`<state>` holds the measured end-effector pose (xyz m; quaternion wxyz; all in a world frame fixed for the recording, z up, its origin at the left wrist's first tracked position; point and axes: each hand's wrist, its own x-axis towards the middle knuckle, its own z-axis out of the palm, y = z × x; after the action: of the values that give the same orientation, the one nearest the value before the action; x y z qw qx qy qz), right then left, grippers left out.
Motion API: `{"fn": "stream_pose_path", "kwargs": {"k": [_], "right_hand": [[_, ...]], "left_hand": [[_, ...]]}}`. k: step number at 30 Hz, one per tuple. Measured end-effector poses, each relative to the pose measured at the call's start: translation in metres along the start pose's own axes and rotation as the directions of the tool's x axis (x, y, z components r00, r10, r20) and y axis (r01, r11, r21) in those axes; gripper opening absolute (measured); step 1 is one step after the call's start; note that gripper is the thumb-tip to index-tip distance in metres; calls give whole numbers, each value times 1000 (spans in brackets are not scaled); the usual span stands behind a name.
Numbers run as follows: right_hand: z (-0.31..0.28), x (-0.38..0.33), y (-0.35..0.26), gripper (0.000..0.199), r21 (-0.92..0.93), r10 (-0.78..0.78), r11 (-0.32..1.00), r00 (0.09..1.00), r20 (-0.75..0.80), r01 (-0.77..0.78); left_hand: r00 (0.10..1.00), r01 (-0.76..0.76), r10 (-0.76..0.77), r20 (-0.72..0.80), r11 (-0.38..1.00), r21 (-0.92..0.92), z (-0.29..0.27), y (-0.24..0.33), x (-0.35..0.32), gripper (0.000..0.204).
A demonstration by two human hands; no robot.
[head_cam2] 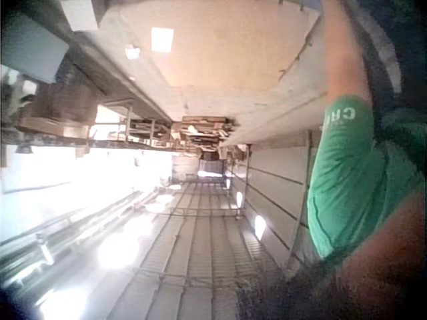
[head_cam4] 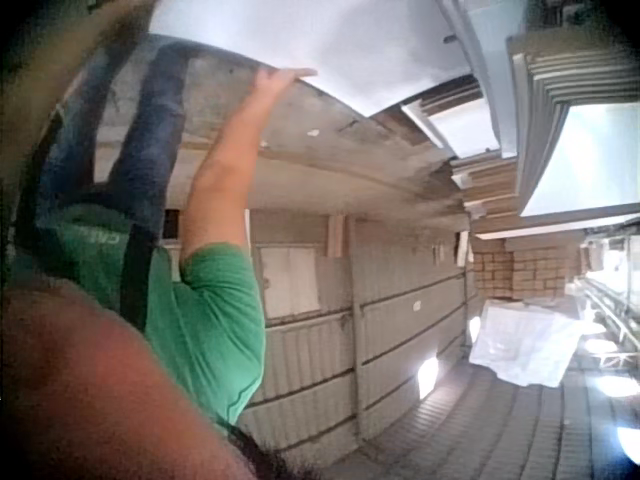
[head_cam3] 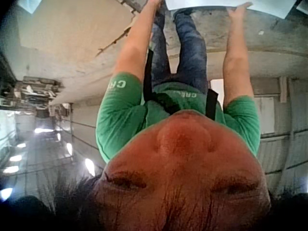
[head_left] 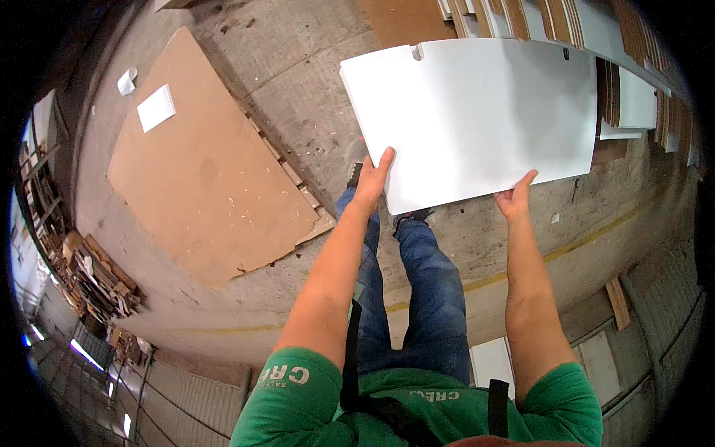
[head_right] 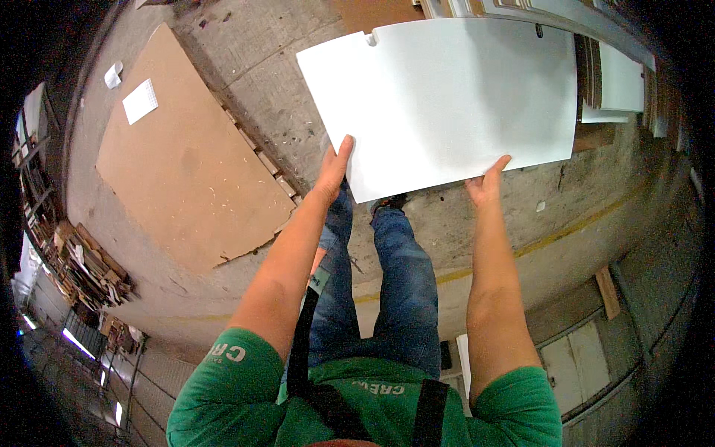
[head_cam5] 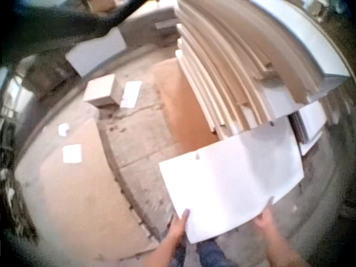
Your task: The person picks up white rectangular panels from a stack on the floor and places them onto a growing pile nearby. They handle the panels one at a time, lifting them with both hands and setting them down carefully. The person briefly adjusts their camera strap during the process.
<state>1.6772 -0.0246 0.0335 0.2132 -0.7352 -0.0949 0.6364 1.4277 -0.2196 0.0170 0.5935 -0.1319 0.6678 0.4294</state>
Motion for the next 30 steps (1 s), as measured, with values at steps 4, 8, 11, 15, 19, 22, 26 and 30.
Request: {"fn": "stream_pose_path", "kwargs": {"k": [4, 8, 11, 15, 19, 22, 26, 30], "right_hand": [[-6, -5, -8, 78, -214, 66, 973, 994, -81, -82], [-16, -14, 15, 74, -379, -5, 922, 976, -218, -80], [-8, -45, 38, 74, -531, 12, 838, 977, -214, -127], [25, -123, 54, 66, -897, 90, 440, 992, 87, 39], [34, -165, 46, 54, -751, 55, -122, 760, 647, 649], [39, -177, 19, 55, -770, 43, -246, 800, 598, 589], [26, -183, -21, 50, -845, -2, -280, 880, 476, 456], [28, -207, -39, 41, -844, -10, -447, 942, 334, 295]], "left_hand": [[999, 37, -37, -21, 999, 19, -19, 8, -8, 92], [995, 51, -55, -86, 998, -37, -46, 10, -35, 77], [995, -7, -3, -104, 995, -98, -65, 9, -75, 65], [986, -11, -15, -168, 988, -154, -85, -33, -147, 50], [886, -305, 339, -316, 940, 154, -96, -84, -238, 37], [797, -260, 453, -399, 855, 449, -103, -84, -277, 36], [888, -101, 373, -270, 730, 676, -125, -74, -283, 41], [940, -162, 325, -100, 688, 707, -179, -25, -292, 47]]}}
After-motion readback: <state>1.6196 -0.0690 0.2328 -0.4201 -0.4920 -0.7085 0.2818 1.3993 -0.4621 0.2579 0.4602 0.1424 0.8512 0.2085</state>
